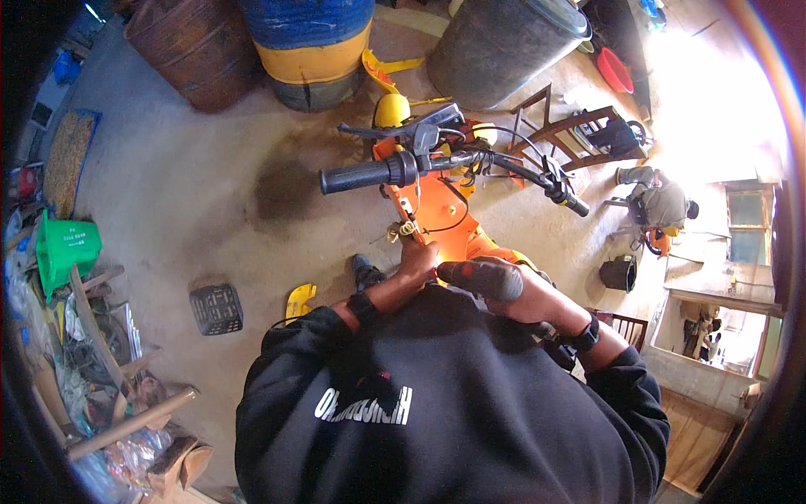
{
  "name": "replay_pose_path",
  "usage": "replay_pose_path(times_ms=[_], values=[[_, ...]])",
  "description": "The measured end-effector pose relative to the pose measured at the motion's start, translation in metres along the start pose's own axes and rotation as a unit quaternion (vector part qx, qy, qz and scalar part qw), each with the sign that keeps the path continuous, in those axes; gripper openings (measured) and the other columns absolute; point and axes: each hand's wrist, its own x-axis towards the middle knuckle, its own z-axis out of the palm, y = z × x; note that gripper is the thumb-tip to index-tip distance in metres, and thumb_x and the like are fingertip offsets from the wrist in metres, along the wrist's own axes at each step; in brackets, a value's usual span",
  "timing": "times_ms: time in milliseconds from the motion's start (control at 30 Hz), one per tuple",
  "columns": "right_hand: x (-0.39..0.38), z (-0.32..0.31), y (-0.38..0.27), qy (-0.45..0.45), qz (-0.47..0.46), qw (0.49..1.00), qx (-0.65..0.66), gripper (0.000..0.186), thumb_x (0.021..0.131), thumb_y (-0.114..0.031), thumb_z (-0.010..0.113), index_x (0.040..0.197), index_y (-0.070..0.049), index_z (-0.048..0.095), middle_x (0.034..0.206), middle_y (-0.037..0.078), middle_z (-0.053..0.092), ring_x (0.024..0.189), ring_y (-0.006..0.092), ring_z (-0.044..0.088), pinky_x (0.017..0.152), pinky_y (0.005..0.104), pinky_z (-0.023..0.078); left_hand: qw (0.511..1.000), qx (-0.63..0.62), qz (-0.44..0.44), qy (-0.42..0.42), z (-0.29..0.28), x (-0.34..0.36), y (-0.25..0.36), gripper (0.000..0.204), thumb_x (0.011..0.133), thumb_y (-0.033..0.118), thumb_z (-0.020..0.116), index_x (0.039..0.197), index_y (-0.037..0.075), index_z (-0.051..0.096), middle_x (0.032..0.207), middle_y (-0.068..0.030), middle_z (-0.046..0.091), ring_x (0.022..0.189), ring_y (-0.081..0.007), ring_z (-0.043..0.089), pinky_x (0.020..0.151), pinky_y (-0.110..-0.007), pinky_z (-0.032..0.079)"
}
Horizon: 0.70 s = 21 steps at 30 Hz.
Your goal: Disassembling and inspecting the plastic fairing and panels of an orange motorcycle using an electric drill.
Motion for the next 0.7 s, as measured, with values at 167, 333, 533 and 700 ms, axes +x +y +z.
replay_pose_path(times_ms=[167,333,533,700], values=[[-0.007,-0.003,0.012,-0.034,0.013,0.996,-0.084,0.068,0.075,-0.017,0.072,0.138,-0.009,0.048,0.099,0.020,0.069,0.090,0.0345,0.069,0.080,0.0423,0.054,0.997,-0.038,-0.070,-0.021,-0.007,0.003,0.010,0.030,0.074,0.002,0.057,0.103,0.002,0.049,0.085,-0.0059,0.051,0.070,-0.0156,0.054,0.059,-0.035,0.045],[-0.017,0.002,0.030,-0.066,0.033,0.989,-0.127,0.075,0.077,-0.021,0.068,0.146,-0.012,0.040,0.087,0.023,0.068,0.077,0.0383,0.068,0.070,0.0464,0.053,0.994,-0.056,-0.078,-0.047,-0.015,0.001,0.026,0.027,0.073,0.001,0.058,0.099,0.003,0.053,0.077,-0.0031,0.053,0.067,-0.0158,0.057,0.058,-0.034,0.046],[-0.033,-0.003,0.046,0.015,-0.030,0.995,-0.092,0.072,0.078,-0.023,0.068,0.146,-0.014,0.043,0.081,0.022,0.068,0.072,0.0380,0.068,0.066,0.0449,0.052,0.996,-0.049,-0.057,-0.042,-0.007,0.003,0.017,0.024,0.076,0.000,0.058,0.100,0.001,0.055,0.085,-0.0021,0.057,0.075,-0.0145,0.056,0.069,-0.032,0.046],[-0.045,-0.027,0.051,-0.009,-0.079,0.987,-0.141,0.072,0.077,-0.024,0.068,0.145,-0.015,0.045,0.082,0.020,0.068,0.071,0.0357,0.068,0.066,0.0434,0.053,0.995,-0.091,-0.042,-0.003,0.002,-0.004,0.026,0.012,0.077,-0.002,0.055,0.086,0.005,0.052,0.075,0.0009,0.051,0.060,-0.0109,0.050,0.053,-0.030,0.042]])
